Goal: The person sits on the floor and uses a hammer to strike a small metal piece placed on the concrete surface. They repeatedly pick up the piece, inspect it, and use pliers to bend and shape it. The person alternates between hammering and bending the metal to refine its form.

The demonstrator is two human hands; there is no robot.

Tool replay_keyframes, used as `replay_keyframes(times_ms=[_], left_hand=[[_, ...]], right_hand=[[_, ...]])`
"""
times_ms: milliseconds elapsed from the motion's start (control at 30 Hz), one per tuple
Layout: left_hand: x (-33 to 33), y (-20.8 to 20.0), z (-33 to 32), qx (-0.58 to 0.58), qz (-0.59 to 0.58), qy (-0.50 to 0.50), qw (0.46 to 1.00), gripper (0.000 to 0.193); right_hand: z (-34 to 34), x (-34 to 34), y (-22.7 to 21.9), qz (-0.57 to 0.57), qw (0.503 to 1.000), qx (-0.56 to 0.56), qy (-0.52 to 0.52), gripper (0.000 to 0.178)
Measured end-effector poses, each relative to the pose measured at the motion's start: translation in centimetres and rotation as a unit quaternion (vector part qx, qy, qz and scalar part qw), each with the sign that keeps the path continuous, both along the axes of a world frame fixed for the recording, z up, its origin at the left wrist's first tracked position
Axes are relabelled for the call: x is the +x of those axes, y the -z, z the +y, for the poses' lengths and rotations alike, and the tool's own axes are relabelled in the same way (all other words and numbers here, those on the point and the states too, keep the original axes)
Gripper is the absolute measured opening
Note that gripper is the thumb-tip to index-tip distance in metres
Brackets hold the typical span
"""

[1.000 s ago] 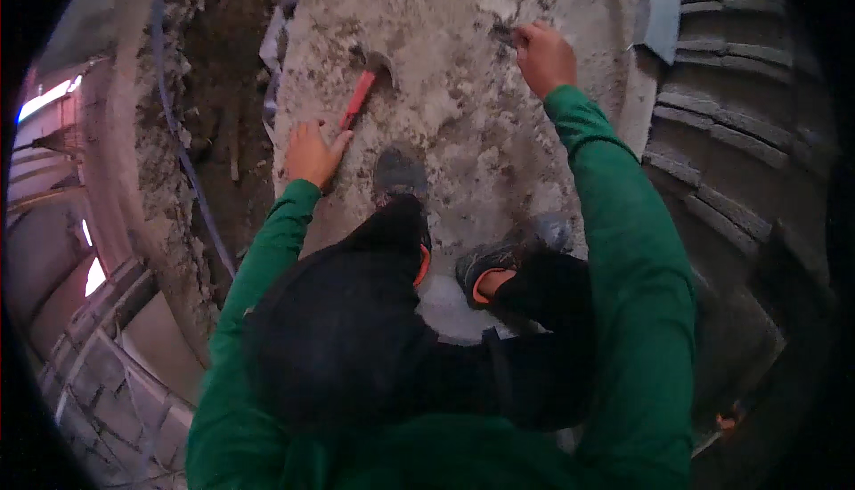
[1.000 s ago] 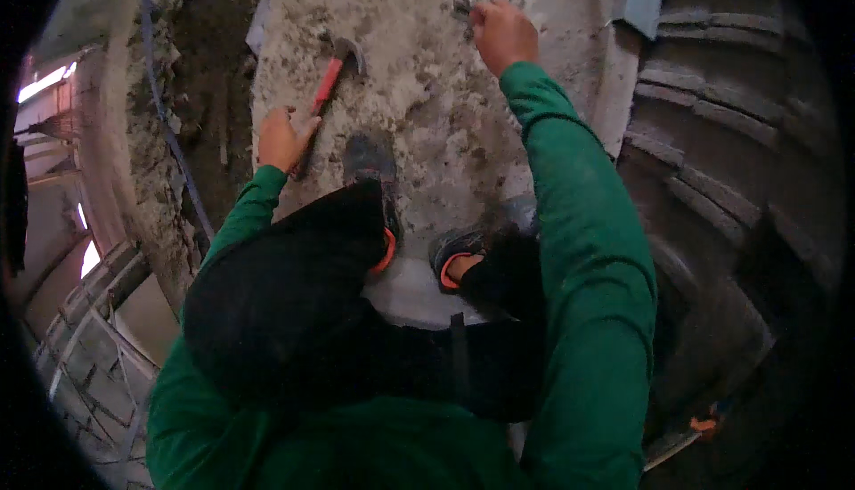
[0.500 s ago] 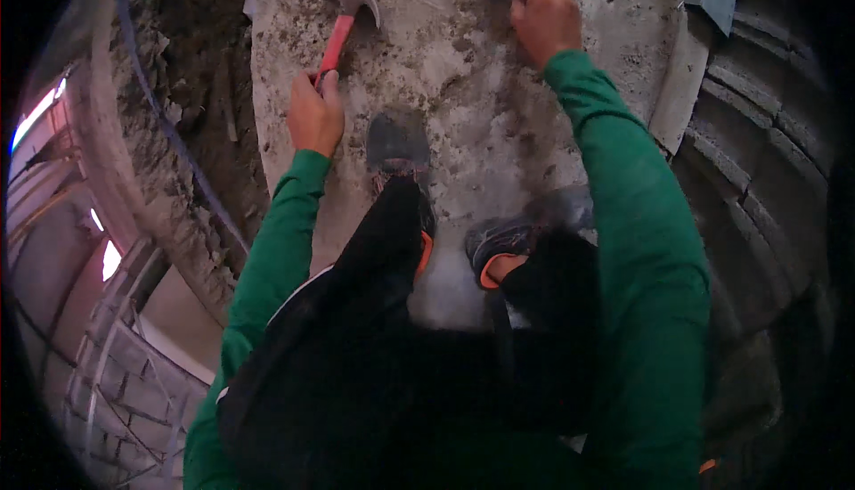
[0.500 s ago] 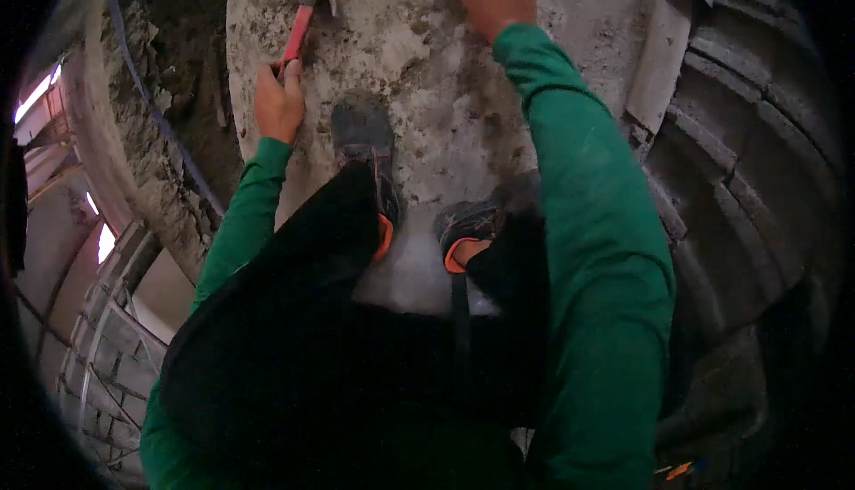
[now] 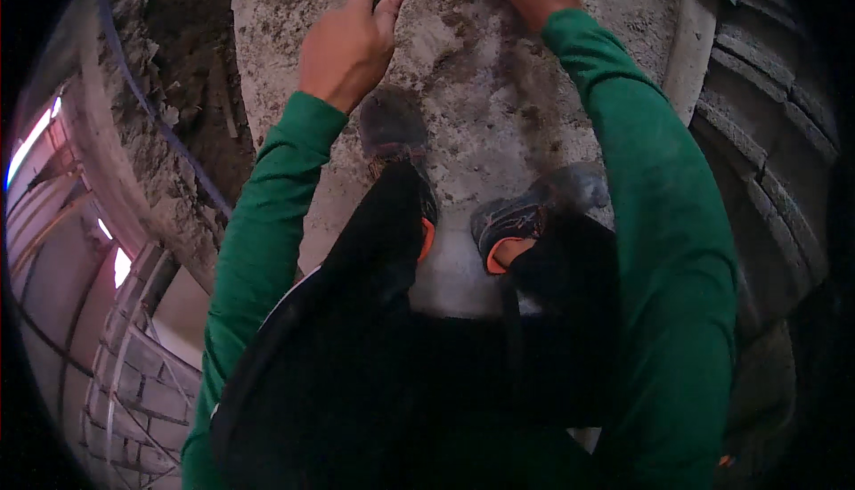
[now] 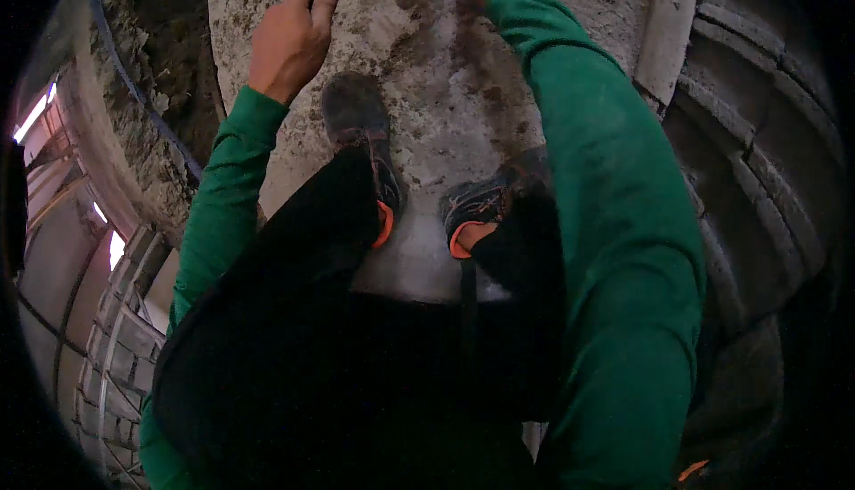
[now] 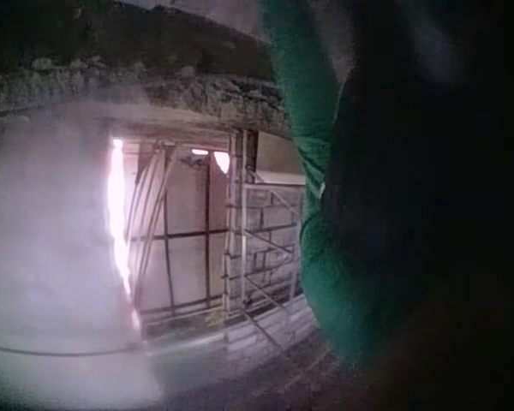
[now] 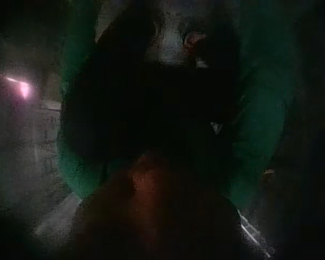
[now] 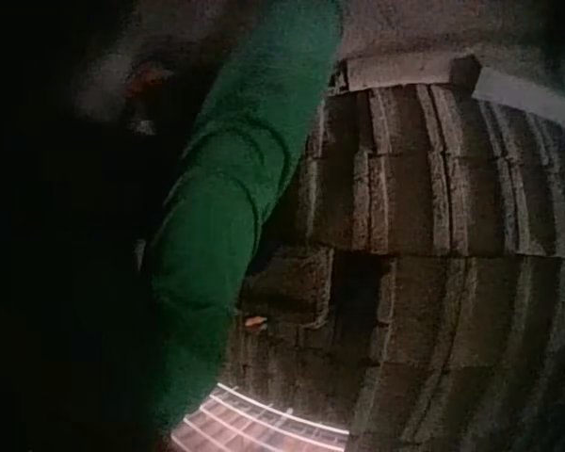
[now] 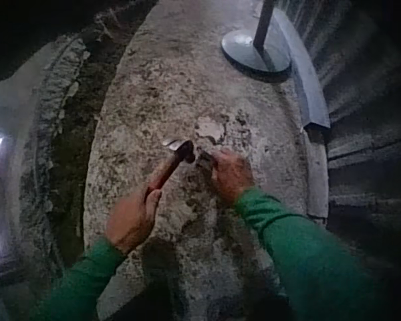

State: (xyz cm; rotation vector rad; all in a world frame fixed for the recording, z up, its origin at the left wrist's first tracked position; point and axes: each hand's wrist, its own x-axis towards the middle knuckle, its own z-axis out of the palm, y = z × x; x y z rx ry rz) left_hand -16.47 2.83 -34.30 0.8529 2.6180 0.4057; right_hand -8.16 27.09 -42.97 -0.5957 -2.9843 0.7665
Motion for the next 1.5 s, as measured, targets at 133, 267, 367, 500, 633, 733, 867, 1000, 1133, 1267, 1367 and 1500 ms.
replay_keyframes(times_ms=[133, 267, 367, 500, 633, 733, 867, 1000, 1133, 1267, 1367, 1500], left_hand=[[0.5, -2.2, 1.5, 0.006, -0.013, -0.006, 1.000, 0.034], [0.2, 0.3, 0.7, 0.004, 0.036, 0.047, 0.998, 0.034], [0.7, -0.9, 1.5, -0.017, 0.001, 0.019, 1.000, 0.033], [1.0, -0.2, 1.1, -0.010, 0.012, 0.029, 0.999, 0.033], [1.9, -0.5, 1.2, 0.022, 0.032, 0.029, 0.999, 0.033], [1.5, 0.5, 1.4, -0.004, 0.009, 0.031, 0.999, 0.032], [2.3, -0.4, 1.1, -0.008, 0.007, -0.003, 1.000, 0.033], [1.9, 0.0, 1.0, 0.000, 0.001, -0.010, 1.000, 0.034], [1.4, -0.6, -0.1, 0.000, -0.035, -0.054, 0.998, 0.035], [1.3, -0.3, -1.4, -0.012, -0.035, -0.061, 0.997, 0.037], [2.1, 0.4, -2.1, -0.012, -0.043, -0.070, 0.997, 0.038], [2.7, 1.2, -2.4, -0.003, -0.045, -0.054, 0.998, 0.040]], right_hand=[[0.2, 1.4, 3.9, 0.103, 0.992, 0.068, 0.022, 0.018], [-0.9, 0.4, 1.7, 0.070, 0.997, 0.037, 0.022, 0.014], [-0.6, 0.6, 2.3, 0.070, 0.996, 0.052, 0.028, 0.013], [-0.6, 0.4, 2.6, 0.041, 0.997, 0.055, 0.025, 0.015], [-0.6, 1.0, 4.8, 0.132, 0.982, 0.138, 0.015, 0.016], [-0.4, 0.6, 4.9, 0.169, 0.975, 0.143, 0.013, 0.017], [-1.0, 0.4, 2.3, 0.038, 0.998, 0.047, 0.018, 0.016], [-1.4, -0.2, 1.1, -0.033, 0.996, 0.066, 0.056, 0.016], [-1.9, 0.8, -0.3, 0.045, 0.998, 0.030, 0.011, 0.020], [-2.0, 0.4, -1.7, -0.024, 1.000, -0.011, 0.015, 0.023], [-0.9, -0.5, -3.6, -0.105, 0.985, -0.130, 0.028, 0.027], [-0.8, -2.3, -7.5, -0.222, 0.933, -0.266, 0.098, 0.039]])
